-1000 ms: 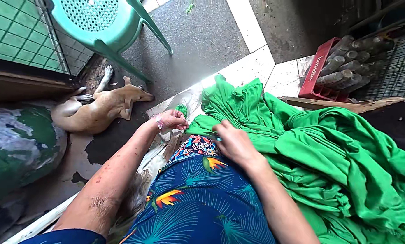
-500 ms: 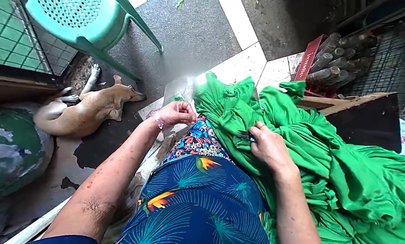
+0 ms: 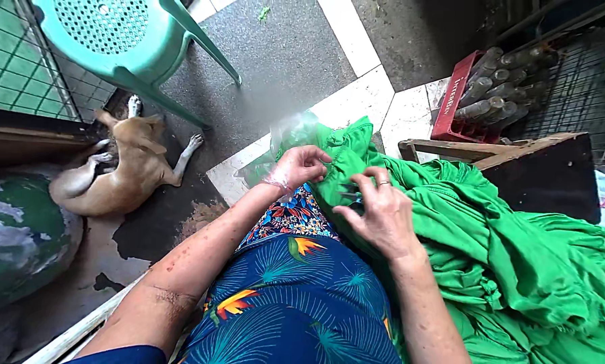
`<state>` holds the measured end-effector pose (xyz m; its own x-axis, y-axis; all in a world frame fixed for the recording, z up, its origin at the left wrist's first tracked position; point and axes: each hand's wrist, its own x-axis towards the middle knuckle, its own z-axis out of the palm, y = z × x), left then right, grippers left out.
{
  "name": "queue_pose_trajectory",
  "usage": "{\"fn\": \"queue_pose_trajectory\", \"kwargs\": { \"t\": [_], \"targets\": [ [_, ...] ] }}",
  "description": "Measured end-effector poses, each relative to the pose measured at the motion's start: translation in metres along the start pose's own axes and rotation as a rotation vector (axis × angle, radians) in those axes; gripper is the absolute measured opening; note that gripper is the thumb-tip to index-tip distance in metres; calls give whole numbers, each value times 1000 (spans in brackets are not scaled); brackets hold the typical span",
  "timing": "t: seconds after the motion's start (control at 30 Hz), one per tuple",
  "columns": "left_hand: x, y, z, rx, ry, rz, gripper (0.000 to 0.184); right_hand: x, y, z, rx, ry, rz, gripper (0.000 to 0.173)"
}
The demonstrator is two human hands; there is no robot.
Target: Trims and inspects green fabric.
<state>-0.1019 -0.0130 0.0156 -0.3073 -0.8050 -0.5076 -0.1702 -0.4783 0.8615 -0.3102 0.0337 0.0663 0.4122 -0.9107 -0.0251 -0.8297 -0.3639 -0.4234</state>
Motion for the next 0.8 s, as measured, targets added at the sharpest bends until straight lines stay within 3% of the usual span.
{"fn": "queue_pose_trajectory", "kwargs": {
  "t": [0.07,0.17,0.33,0.43,0.57,0.7,0.8],
  "targets": [
    [0,0,-2,-30,39,9,22,7,-7,15,-60,-39,-23,45],
    [-5,4,-16,-106,106,7,21,18,-6,19,-53,-40,26,15],
    [-14,9,-43,-305,227,-9,17,31,-11,-24,600,-93,256,10],
    [-12,9,-46,-329,264,-33,16,38,1,-15,577,-158,479,15],
    [-12,2,-33,-262,162,-35,14,40,17,15,418,-272,665,23],
    [-15,0,-17,-221,55,-40,14,31,15,16,392,-118,615,33],
    [-15,-1,-9,-197,32,-35,13,19,6,7,251,110,371,34]
  ]
}}
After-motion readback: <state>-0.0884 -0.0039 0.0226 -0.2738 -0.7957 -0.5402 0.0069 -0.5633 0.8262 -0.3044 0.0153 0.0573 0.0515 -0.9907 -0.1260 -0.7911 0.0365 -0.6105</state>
